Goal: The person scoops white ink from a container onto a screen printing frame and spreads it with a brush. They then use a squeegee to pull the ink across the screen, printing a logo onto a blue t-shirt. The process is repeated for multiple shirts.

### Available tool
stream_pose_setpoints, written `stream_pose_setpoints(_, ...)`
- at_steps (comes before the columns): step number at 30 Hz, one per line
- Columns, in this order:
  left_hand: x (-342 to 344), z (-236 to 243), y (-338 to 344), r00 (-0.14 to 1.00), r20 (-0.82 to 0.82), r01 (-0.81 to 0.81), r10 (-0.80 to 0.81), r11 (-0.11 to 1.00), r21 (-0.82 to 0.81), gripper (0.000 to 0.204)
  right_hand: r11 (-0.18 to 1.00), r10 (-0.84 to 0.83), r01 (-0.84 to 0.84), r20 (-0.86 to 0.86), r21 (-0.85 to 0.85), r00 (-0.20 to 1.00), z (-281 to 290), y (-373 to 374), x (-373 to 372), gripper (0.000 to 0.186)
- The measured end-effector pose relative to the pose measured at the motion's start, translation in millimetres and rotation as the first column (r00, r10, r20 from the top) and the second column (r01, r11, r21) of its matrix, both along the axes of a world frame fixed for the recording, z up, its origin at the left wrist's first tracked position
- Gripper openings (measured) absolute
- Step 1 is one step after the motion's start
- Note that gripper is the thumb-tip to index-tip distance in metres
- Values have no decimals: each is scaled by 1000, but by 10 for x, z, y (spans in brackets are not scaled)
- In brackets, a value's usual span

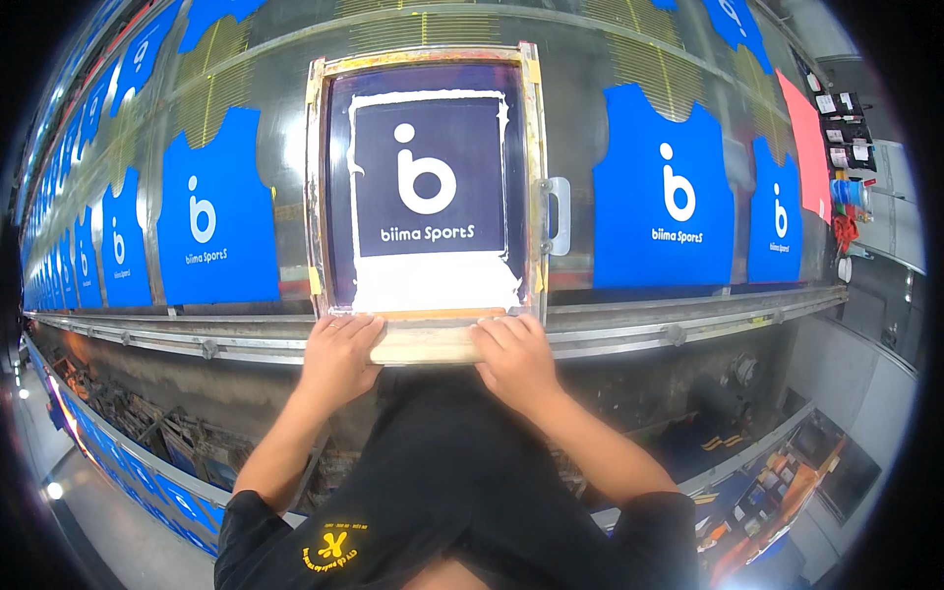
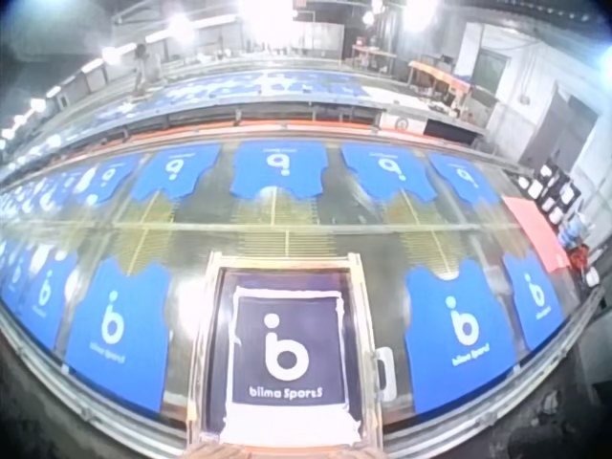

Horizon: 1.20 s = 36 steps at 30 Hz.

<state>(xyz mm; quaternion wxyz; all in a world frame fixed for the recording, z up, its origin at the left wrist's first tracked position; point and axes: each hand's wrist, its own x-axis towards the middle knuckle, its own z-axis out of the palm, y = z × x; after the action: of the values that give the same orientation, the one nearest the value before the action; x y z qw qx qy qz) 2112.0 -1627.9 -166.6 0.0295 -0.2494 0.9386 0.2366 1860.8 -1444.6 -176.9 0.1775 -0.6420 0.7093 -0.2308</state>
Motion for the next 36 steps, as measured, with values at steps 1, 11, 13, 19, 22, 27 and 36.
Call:
stream_pose_setpoints(1, -53, 57, -142, 999, -43, 12, -12, 1000, 3, 48, 1000, 12, -12, -16, 19, 1000, 59, -81, -98, 44)
stream_pose_setpoints(11, -1873, -265, -2679, 986, 159, -43, 55, 996, -78, 36, 993, -114, 116, -127, 8, 985, -283, -2604, -1728, 23)
stream_pose_setpoints(13, -2048, -333, -2848, 984, 154, -87, 93, 995, -46, 35, 977, -188, 195, -87, 88, 978, -350, -2824, -1835, 24)
stream_pose_setpoints(19, -1997, -540, -2747, 990, 57, -122, 128, 987, -100, 32, 989, -135, 120, -186, -88, 973, -589, -2752, -1805, 21)
stream_pose_setpoints(22, -1662, -529, -2283, 993, 12, -115, 117, 989, -97, 24, 997, -76, 71, -208, -30, 975, -588, -2265, -1518, 22)
stream_pose_setpoints(27, -778, -492, -997, 997, 58, -53, 59, 994, -95, 43, 993, -94, 80, -155, -91, 983, -503, -1014, -627, 31)
stream_pose_setpoints(36, -974, -215, -1397, 999, -51, -19, 11, 988, -153, 27, 982, -91, 52, -207, -184, 974, -316, -1329, -892, 32)
